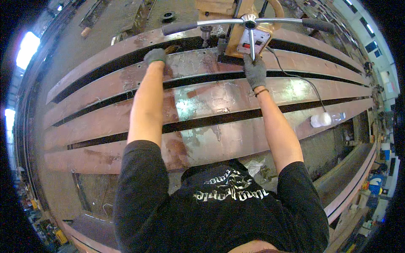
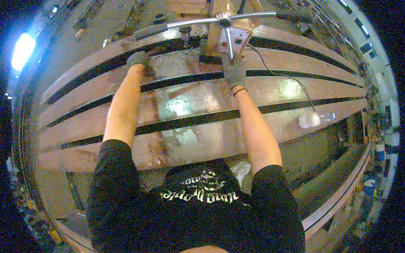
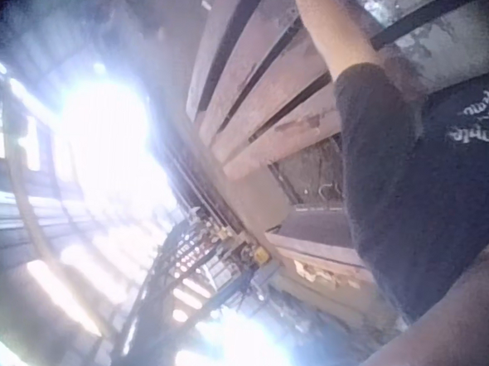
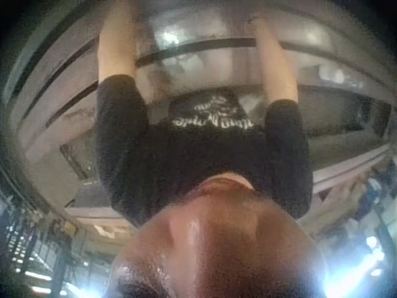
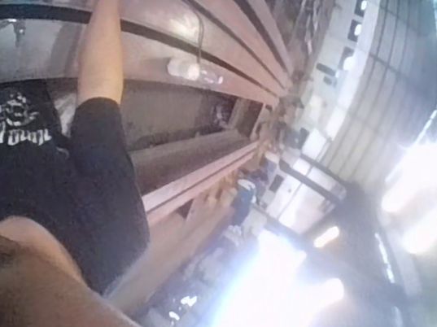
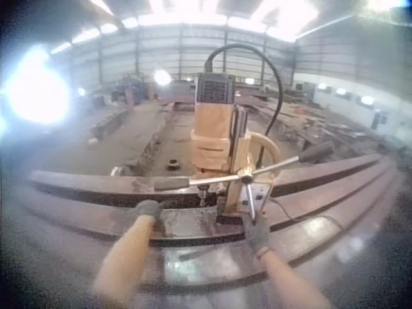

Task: The person operates a drill press on a metal workbench, repeatedly drilling holes into a metal sheet. They apply liquid from a white bottle onto the drill bit and work area, then use a brush to clear debris. The person adjusts the drill press and continues drilling at different locations on the sheet.

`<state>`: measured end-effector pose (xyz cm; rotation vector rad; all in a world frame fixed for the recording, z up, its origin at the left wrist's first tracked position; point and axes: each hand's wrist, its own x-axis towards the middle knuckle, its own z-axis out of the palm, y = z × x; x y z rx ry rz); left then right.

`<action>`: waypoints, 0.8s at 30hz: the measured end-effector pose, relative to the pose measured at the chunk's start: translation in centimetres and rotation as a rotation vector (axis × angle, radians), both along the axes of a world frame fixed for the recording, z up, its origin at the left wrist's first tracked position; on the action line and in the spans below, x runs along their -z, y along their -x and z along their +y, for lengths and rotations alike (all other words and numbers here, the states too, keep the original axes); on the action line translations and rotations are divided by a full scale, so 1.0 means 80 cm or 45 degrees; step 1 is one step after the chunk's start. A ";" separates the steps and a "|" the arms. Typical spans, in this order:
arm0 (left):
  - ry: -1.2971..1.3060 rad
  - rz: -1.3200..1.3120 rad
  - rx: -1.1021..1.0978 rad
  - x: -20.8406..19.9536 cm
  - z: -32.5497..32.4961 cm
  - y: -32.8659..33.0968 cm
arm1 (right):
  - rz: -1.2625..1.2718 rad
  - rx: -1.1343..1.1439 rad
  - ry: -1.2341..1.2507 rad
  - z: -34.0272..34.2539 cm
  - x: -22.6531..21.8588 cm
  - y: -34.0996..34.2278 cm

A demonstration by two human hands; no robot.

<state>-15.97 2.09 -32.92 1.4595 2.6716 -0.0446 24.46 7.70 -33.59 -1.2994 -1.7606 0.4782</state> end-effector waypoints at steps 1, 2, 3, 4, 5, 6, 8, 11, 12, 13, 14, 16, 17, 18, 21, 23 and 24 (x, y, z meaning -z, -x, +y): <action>-0.065 -0.124 -0.075 -0.004 -0.002 0.012 | -0.025 0.050 -0.024 0.005 0.006 -0.003; -0.066 -0.095 0.095 0.004 0.000 0.027 | -0.046 0.106 -0.046 0.013 0.018 -0.012; -0.162 -0.111 0.130 0.006 -0.005 0.022 | -0.052 0.127 -0.058 0.015 0.022 -0.017; -0.258 -0.129 0.162 0.011 -0.015 0.016 | -0.064 0.141 -0.072 0.018 0.025 -0.021; -0.223 -0.139 0.230 0.006 -0.033 0.010 | -0.058 0.116 -0.072 0.008 0.014 -0.019; -0.191 -0.156 0.311 -0.003 -0.049 -0.004 | -0.058 0.106 -0.073 0.001 0.007 -0.022; -0.251 -0.208 0.544 -0.002 -0.066 -0.007 | -0.077 0.126 -0.101 -0.003 0.005 -0.019; -0.344 -0.429 0.856 0.032 -0.069 0.018 | 0.016 0.068 -0.033 -0.010 -0.004 -0.009; -0.257 -0.582 0.851 0.027 -0.058 0.011 | 0.061 0.048 0.004 -0.009 -0.007 -0.011; -0.163 -0.243 1.001 0.019 -0.043 0.006 | 0.066 0.051 -0.007 -0.007 -0.003 -0.015; -0.079 0.109 1.152 0.003 -0.025 -0.012 | 0.074 0.069 -0.031 0.000 0.007 -0.025; -0.188 0.166 1.191 0.004 -0.004 -0.024 | 0.108 0.058 0.025 0.002 0.007 -0.024; -0.187 0.153 1.178 0.007 0.011 -0.030 | 0.129 0.050 0.101 -0.006 0.000 -0.019; -0.194 0.140 1.179 0.005 0.031 -0.041 | 0.149 0.056 0.169 -0.008 -0.004 -0.022; -0.311 0.153 1.047 0.035 0.103 -0.035 | 0.079 0.116 -0.007 0.010 0.022 -0.032; -0.513 0.065 0.725 0.067 0.136 0.020 | 0.134 0.027 -0.018 0.009 0.019 -0.018; -0.598 0.009 0.585 0.076 0.141 0.049 | 0.166 -0.016 -0.022 0.009 0.017 -0.012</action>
